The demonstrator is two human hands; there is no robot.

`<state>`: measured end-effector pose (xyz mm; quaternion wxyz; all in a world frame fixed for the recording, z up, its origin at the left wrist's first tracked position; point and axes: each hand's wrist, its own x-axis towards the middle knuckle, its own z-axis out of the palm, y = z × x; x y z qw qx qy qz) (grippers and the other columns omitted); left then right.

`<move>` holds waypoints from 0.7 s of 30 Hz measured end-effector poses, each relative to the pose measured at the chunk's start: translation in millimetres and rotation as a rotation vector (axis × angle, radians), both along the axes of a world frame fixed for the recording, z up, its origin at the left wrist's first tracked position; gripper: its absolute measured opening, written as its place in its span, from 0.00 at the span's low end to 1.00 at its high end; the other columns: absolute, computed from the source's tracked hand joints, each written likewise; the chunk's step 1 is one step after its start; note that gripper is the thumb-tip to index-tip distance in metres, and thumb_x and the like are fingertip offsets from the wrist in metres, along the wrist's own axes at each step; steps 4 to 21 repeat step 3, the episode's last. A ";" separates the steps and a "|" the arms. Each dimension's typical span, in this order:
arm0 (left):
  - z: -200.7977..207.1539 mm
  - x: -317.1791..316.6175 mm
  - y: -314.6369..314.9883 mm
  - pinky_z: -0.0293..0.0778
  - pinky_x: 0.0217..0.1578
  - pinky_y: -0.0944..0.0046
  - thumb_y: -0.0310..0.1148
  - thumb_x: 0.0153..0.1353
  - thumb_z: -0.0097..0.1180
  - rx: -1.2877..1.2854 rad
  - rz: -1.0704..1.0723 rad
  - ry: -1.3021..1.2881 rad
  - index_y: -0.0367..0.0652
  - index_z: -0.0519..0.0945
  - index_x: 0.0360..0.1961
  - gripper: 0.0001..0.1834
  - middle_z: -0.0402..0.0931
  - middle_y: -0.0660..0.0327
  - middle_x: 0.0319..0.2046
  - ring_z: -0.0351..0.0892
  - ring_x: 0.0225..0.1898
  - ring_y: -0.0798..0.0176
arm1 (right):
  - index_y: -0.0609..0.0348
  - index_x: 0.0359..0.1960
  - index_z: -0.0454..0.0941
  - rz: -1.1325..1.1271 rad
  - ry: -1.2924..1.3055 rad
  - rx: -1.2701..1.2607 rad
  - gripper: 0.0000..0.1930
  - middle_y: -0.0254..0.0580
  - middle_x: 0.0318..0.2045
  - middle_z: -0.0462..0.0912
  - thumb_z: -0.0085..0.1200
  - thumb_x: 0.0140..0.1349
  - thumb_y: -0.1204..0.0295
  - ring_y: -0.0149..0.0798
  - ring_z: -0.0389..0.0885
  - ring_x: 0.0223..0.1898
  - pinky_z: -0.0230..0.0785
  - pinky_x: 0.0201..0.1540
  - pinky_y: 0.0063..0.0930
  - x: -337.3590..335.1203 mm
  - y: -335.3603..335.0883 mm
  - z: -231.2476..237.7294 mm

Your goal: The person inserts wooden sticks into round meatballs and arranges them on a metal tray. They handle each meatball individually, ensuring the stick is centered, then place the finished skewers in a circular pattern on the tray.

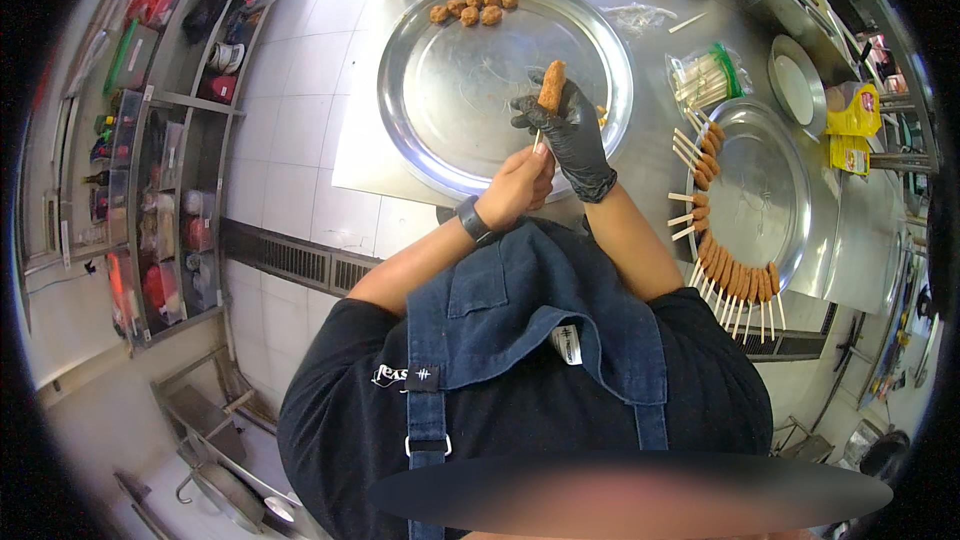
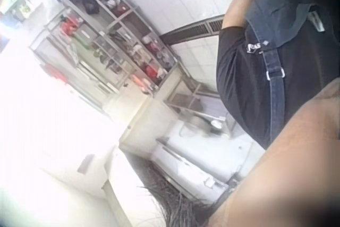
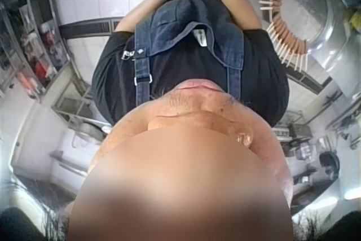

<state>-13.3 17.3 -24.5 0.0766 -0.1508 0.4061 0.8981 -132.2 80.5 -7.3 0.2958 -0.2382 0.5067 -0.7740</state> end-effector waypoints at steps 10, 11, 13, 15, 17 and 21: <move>-2.8 0.5 -5.8 0.51 0.15 0.72 0.51 0.71 0.36 0.168 -0.071 0.052 0.48 0.64 0.26 0.21 0.54 0.71 0.15 0.52 0.15 0.74 | 0.63 0.56 0.63 0.087 -0.164 0.106 0.23 0.52 0.42 0.81 0.55 0.60 0.76 0.39 0.83 0.38 0.76 0.42 0.26 -9.4 3.1 7.3; -2.8 0.5 -5.8 0.51 0.15 0.72 0.51 0.71 0.36 0.168 -0.071 0.052 0.48 0.64 0.26 0.21 0.54 0.71 0.15 0.52 0.15 0.74 | 0.63 0.56 0.63 0.087 -0.164 0.106 0.23 0.52 0.42 0.81 0.55 0.60 0.76 0.39 0.83 0.38 0.76 0.42 0.26 -9.4 3.1 7.3; -2.8 0.5 -5.8 0.51 0.15 0.72 0.51 0.71 0.36 0.168 -0.071 0.052 0.48 0.64 0.26 0.21 0.54 0.71 0.15 0.52 0.15 0.74 | 0.63 0.56 0.63 0.087 -0.164 0.106 0.23 0.52 0.42 0.81 0.55 0.60 0.76 0.39 0.83 0.38 0.76 0.42 0.26 -9.4 3.1 7.3; -2.8 0.5 -5.8 0.51 0.15 0.72 0.51 0.71 0.36 0.168 -0.071 0.052 0.48 0.64 0.26 0.21 0.54 0.71 0.15 0.52 0.15 0.74 | 0.63 0.56 0.63 0.087 -0.164 0.106 0.23 0.52 0.42 0.81 0.55 0.60 0.76 0.39 0.83 0.38 0.76 0.42 0.26 -9.4 3.1 7.3; -2.8 0.5 -5.8 0.51 0.15 0.72 0.51 0.71 0.36 0.168 -0.071 0.052 0.48 0.64 0.26 0.21 0.54 0.71 0.15 0.52 0.15 0.74 | 0.63 0.56 0.63 0.087 -0.164 0.106 0.23 0.52 0.42 0.81 0.55 0.60 0.76 0.39 0.83 0.38 0.76 0.42 0.26 -9.4 3.1 7.3; -2.8 0.5 -5.8 0.51 0.15 0.72 0.51 0.71 0.36 0.168 -0.071 0.052 0.48 0.64 0.26 0.21 0.54 0.71 0.15 0.52 0.15 0.74 | 0.63 0.56 0.63 0.087 -0.164 0.106 0.23 0.52 0.42 0.81 0.55 0.60 0.76 0.39 0.83 0.38 0.76 0.42 0.26 -9.4 3.1 7.3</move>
